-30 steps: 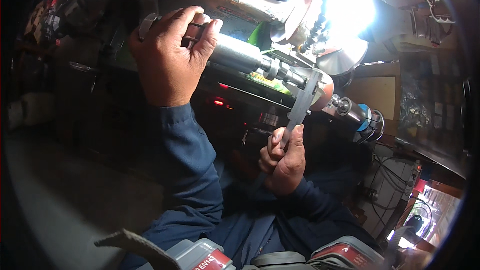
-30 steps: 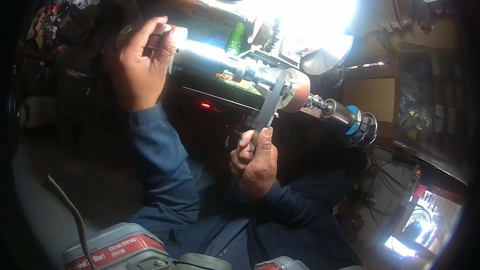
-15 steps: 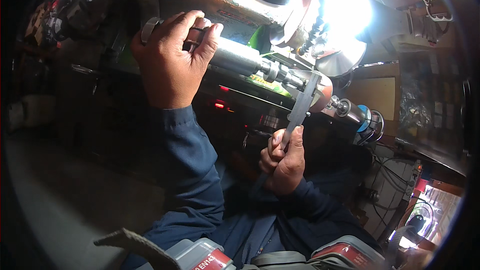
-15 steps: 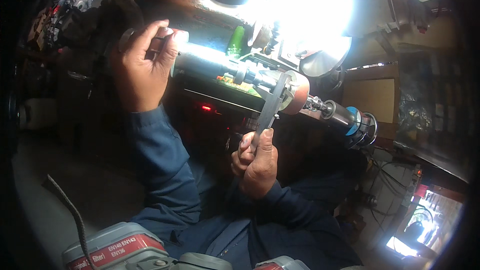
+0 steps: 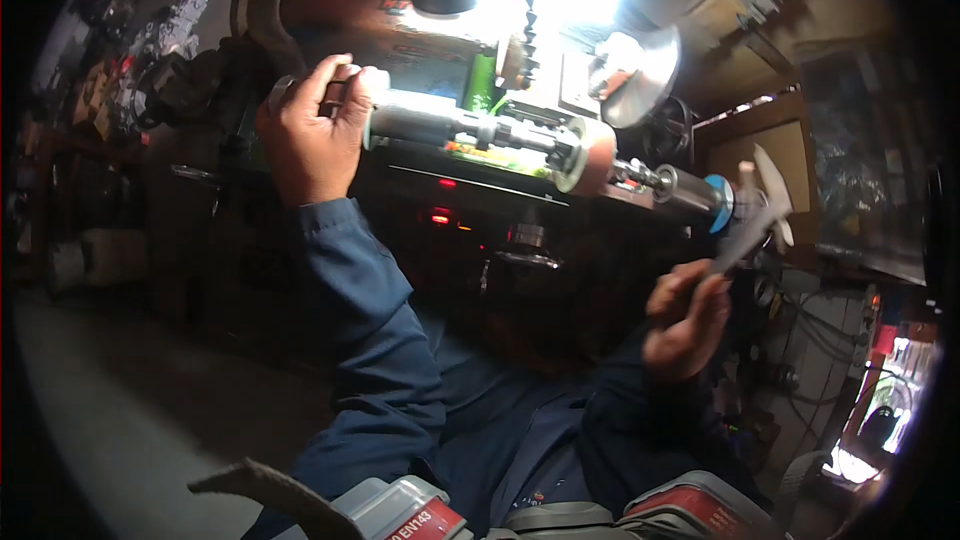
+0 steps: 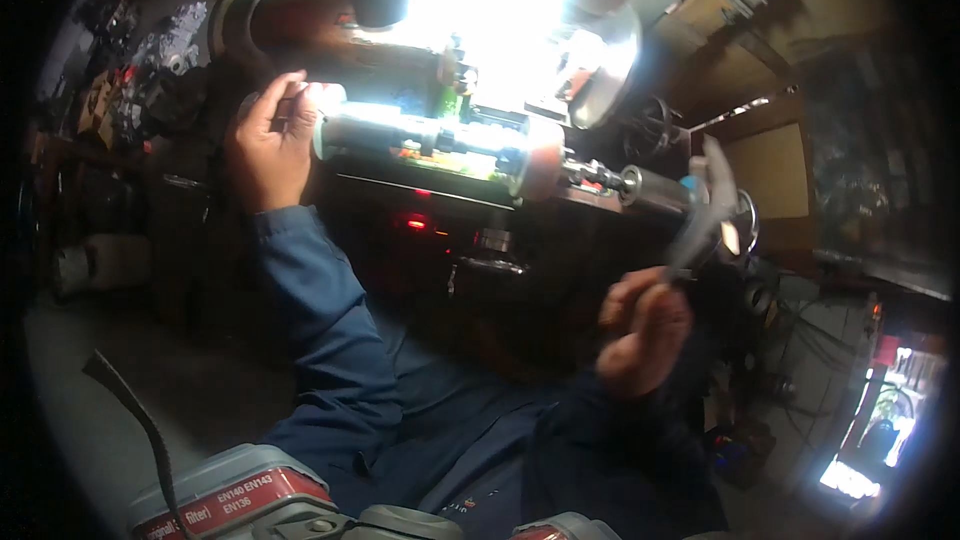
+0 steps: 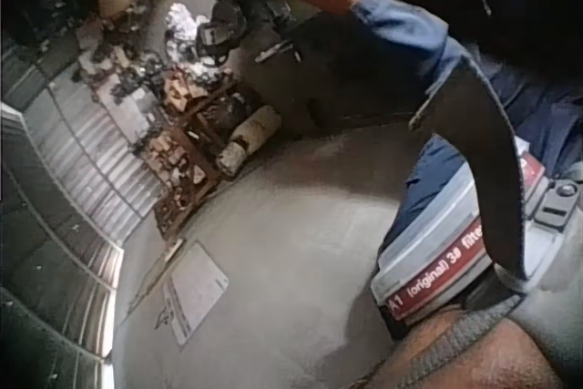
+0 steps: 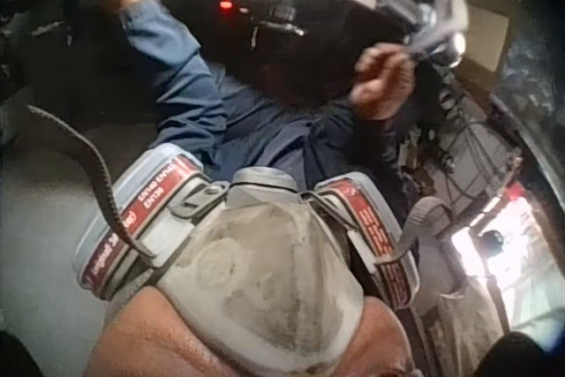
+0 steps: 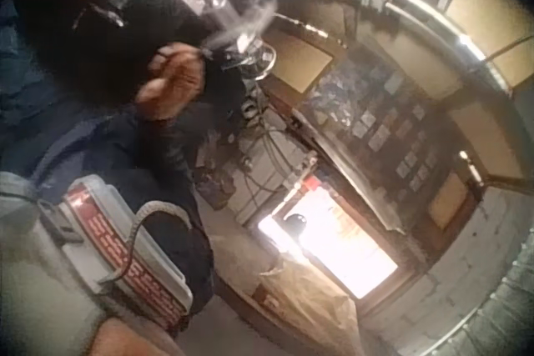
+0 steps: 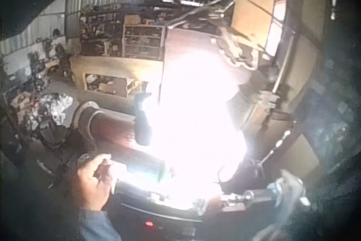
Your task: The person uses a mechanical sharpening machine to sharpen a tool, rotating various adjustment wheels by hand and measuring the workpiece with a caliper.
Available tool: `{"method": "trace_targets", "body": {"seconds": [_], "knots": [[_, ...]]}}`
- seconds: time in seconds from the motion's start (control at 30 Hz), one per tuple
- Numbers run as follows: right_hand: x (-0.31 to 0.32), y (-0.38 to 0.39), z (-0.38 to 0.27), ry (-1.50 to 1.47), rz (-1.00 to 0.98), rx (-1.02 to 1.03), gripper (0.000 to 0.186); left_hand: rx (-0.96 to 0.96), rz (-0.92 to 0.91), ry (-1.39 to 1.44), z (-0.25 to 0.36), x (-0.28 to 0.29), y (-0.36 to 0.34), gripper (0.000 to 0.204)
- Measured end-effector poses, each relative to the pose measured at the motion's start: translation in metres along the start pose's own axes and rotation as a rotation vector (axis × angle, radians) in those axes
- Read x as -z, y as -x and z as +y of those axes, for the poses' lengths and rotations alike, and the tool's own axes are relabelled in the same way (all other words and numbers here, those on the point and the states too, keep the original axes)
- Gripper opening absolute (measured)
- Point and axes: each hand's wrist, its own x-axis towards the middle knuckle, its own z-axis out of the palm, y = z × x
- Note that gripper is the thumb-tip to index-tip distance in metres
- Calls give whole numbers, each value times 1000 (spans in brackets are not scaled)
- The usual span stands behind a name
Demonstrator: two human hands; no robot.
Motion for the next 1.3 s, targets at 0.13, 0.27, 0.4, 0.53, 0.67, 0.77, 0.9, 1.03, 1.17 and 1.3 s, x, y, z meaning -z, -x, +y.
{"method": "trace_targets", "body": {"seconds": [0.13, 0.27, 0.4, 0.53, 0.67, 0.77, 0.9, 1.03, 1.17, 1.3], "knots": [[132, -8, -6, 140, 291, 24, 46, 112, -16, -74, 9, -1, 1, 17], [272, 7, -2, 153, 714, -53, 44, 126, -127, -65, -8, 7, 4, 21], [390, 44, -13, 1091, 1095, -162, 35, 68, -159, -116, -67, 7, 2, 28], [479, 93, 40, 1590, 1119, -541, 28, 84, -263, -63, -83, -3, -3, 31], [518, 102, 112, 1547, 850, -709, 31, 131, -334, 88, -110, -2, -11, 29], [537, 90, 165, 1536, 639, -730, 33, 31, -454, -157, -83, 5, -19, 27], [583, 55, 257, 1312, 549, -285, 34, 68, -427, -175, -91, 20, -26, 24], [599, 15, 259, 1463, 164, -661, 44, -35, -395, -133, -40, -2, -19, 16], [667, 28, 341, 1471, 21, -484, 36, 99, -376, -187, -3, -2, -29, 15], [723, 21, 369, 1661, -72, -501, 32, 197, -347, -82, -2, -6, -22, 18]]}}
